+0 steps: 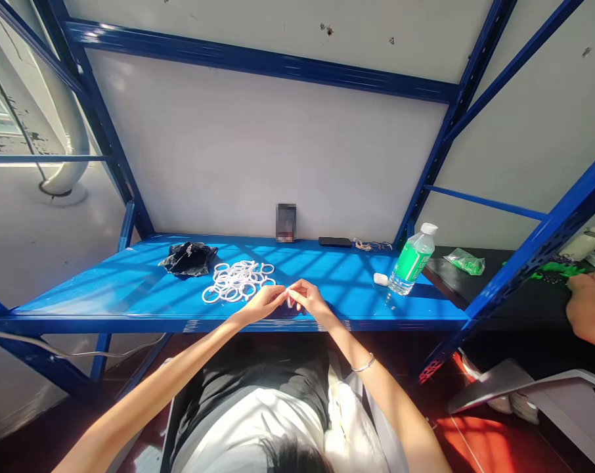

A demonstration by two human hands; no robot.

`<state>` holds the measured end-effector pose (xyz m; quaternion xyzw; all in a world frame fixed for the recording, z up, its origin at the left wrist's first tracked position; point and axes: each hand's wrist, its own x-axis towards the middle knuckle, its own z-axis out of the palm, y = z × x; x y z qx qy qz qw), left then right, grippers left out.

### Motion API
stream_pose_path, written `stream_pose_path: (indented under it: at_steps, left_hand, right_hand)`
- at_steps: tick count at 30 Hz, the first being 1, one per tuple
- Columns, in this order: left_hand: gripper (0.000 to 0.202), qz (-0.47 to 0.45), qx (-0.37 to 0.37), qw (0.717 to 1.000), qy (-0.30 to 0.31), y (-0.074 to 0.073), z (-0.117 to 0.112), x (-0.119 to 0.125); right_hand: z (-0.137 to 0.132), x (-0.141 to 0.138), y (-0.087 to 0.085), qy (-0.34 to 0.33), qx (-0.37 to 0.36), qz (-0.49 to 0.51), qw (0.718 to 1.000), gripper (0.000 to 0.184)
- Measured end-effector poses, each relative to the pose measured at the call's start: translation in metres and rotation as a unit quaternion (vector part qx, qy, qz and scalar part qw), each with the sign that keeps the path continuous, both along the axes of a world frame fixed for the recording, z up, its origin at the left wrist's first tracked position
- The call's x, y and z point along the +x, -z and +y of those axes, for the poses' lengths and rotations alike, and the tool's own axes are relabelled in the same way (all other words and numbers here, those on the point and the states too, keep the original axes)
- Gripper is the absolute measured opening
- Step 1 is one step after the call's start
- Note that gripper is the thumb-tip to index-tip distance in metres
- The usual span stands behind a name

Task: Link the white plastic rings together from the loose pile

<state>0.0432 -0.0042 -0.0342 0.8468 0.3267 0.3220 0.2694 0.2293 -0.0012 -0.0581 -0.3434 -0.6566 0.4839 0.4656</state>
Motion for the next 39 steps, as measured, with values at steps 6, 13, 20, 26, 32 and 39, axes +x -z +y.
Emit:
stream_pose_path:
  at_steps: [6,13,20,26,32,39]
  left_hand:
    - [0.049,-0.040,-0.036,0.998,0.030,0.002,0.005,-0.002]
    - [0.050,-0.079,-0.117,0.986,0.088,0.005,0.015,-0.004]
    - [0.050,-0.111,-0.194,0.966,0.127,0.011,0.021,-0.005]
    - [0.051,-0.131,-0.176,0.969,0.114,0.014,0.025,-0.006]
    - [0.050,-0.127,-0.153,0.975,0.100,0.011,0.025,-0.008]
    - [0.043,-0.136,-0.169,0.969,0.115,0.011,0.024,-0.010]
  right_hand:
    - [-0.005,-0.002,-0.003,0.056,0.056,-0.038,0.996,0.030]
    - [-0.011,-0.006,-0.008,0.097,0.096,-0.046,0.990,0.028]
    - [-0.004,-0.004,-0.006,0.079,0.004,-0.014,0.997,0.036]
    - [-0.003,0.000,-0.008,0.022,-0.030,0.015,0.999,0.037]
    - [-0.005,0.003,-0.012,-0.001,-0.046,0.026,0.999,0.034]
    - [-0.007,0.003,-0.016,-0.025,-0.054,0.019,0.998,0.033]
